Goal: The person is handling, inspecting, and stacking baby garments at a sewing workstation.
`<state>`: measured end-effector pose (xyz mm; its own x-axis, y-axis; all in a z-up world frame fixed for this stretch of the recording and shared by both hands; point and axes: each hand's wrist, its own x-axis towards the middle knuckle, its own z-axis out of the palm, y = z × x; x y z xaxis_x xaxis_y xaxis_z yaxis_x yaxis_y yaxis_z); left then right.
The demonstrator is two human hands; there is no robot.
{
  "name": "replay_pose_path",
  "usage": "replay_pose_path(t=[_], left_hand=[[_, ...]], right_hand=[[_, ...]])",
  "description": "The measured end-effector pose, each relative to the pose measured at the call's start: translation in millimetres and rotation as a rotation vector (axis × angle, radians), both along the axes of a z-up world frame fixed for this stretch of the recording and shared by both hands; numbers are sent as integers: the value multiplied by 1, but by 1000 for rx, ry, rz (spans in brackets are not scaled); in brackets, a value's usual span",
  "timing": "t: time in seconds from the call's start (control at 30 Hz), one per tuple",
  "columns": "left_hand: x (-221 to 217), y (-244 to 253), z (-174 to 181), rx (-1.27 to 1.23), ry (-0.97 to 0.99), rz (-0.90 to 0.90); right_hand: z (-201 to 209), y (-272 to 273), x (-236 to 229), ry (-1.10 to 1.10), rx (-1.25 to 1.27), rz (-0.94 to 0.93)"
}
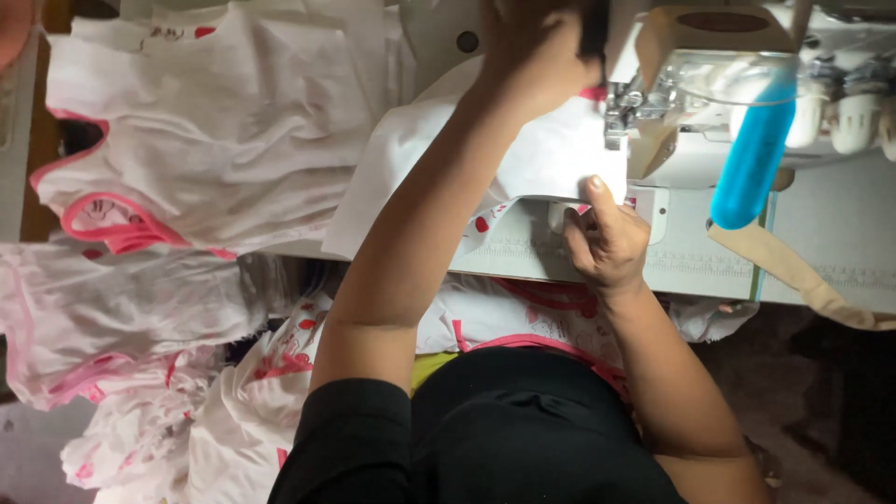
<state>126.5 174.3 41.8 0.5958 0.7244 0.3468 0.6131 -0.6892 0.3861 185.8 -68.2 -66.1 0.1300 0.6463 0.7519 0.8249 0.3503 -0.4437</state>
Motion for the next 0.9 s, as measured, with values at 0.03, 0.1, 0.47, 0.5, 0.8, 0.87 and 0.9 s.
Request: replay_pose_path(t=[0.03, 0.1, 0.47, 0.5, 0.8, 0.87, 0.9], left_hand=[[1, -4, 2, -54, 110, -44], [-4, -6, 17, -104, 215, -79], [16, 11, -3, -215, 154, -5], [19, 12, -5, -218, 152, -1], [-24, 3, 48, -458, 269, -291], [-26, -1, 44, -421, 155, -262], [-26, -4, 35, -424, 156, -259]], right_hand=[[-1, -1, 0, -18, -2, -4], [0, 1, 0, -40, 2, 0], [-6, 0, 4, -59, 17, -26], [-5, -1, 2, -61, 14, -21], [-5, -1, 3, -73, 9, -45], [-6, -2, 3, -70, 9, -64], [-7, -2, 2, -69, 7, -61]])
